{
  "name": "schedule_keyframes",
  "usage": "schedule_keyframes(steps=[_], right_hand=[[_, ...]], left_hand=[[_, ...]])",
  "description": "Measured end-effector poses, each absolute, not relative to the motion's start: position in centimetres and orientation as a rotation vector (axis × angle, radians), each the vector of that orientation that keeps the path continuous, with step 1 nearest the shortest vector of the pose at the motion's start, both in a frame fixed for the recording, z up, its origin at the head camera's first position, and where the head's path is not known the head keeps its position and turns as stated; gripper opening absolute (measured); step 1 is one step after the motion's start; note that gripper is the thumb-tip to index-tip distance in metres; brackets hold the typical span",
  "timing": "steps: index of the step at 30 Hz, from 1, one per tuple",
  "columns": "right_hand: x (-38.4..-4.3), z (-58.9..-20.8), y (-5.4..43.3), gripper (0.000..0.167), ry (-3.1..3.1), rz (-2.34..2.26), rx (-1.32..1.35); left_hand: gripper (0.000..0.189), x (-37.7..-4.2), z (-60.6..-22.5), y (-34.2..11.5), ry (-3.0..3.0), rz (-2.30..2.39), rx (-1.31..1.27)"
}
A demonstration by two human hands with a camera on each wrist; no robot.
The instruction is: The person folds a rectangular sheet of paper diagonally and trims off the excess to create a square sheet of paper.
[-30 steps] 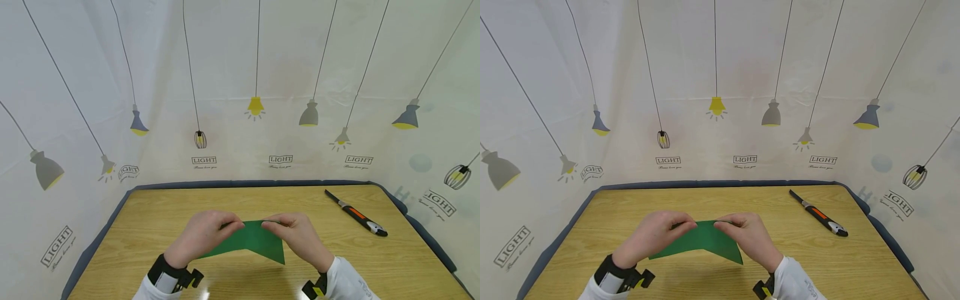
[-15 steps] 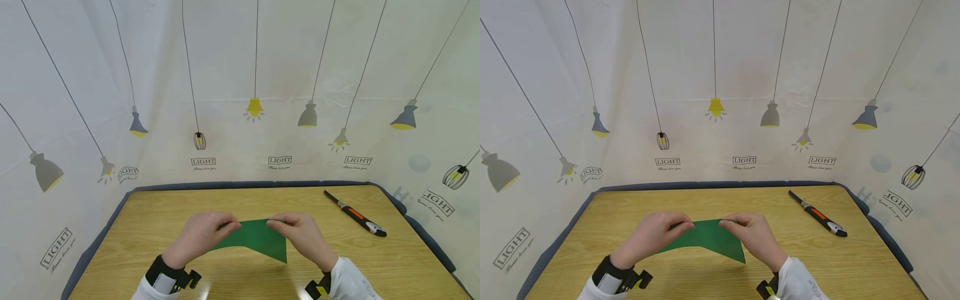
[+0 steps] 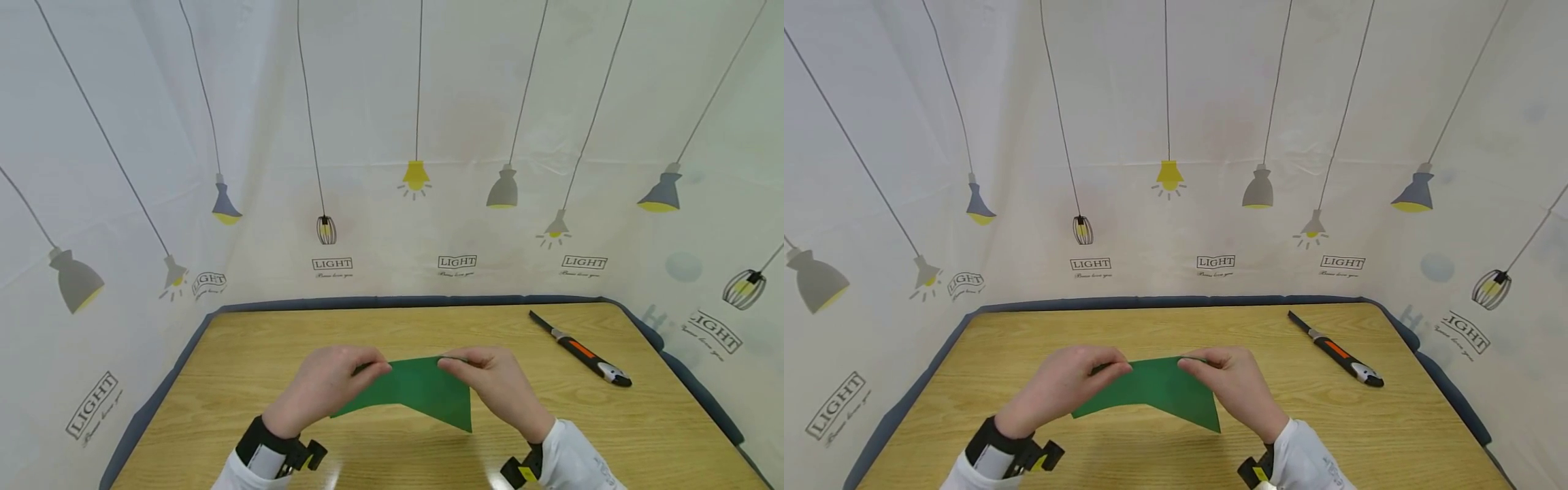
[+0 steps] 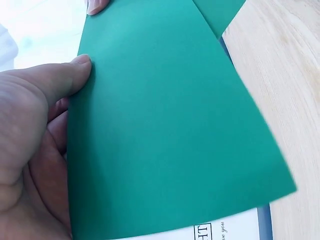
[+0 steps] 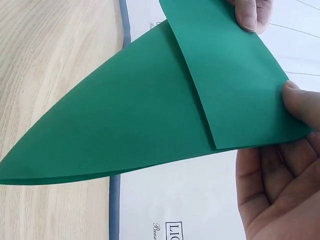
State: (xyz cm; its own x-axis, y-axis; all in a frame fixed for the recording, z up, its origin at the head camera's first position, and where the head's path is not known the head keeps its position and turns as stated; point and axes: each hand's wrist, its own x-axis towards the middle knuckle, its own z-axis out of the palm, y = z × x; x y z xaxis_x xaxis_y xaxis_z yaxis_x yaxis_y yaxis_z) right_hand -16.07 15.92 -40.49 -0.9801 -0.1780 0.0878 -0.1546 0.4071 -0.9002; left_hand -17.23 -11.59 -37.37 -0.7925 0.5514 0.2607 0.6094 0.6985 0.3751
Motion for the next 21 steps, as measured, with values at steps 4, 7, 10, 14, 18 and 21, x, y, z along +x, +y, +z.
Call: schedule_keyframes(steps=[4, 7, 10, 14, 18, 21], right_hand=[[-16.14, -40.51, 16.13, 0.03, 2.608, -1.682, -0.291], [-16.22, -40.49, 16.28, 0.03, 2.607, -1.697, -0.263], [-16.25, -40.49, 16.39, 0.029, 2.612, -1.704, -0.252], [-16.23, -40.48, 16.47, 0.028, 2.597, -1.721, -0.27], [-16.16, -40.45, 16.62, 0.029, 2.599, -1.728, -0.252], [-16.04, -40.37, 16.78, 0.031, 2.612, -1.719, -0.221]], left_hand=[[0.021, -17.24, -37.33, -11.69, -2.771, -0.675, -0.944], [0.02, -17.2, -37.23, -11.8, -2.771, -0.676, -0.939], [0.02, -17.17, -37.14, -11.89, -2.771, -0.67, -0.949], [0.022, -17.19, -37.1, -11.89, -2.774, -0.661, -0.956], [0.023, -17.24, -37.11, -11.96, -2.786, -0.691, -0.938], [0.021, -17.25, -37.12, -12.09, -2.786, -0.715, -0.942]])
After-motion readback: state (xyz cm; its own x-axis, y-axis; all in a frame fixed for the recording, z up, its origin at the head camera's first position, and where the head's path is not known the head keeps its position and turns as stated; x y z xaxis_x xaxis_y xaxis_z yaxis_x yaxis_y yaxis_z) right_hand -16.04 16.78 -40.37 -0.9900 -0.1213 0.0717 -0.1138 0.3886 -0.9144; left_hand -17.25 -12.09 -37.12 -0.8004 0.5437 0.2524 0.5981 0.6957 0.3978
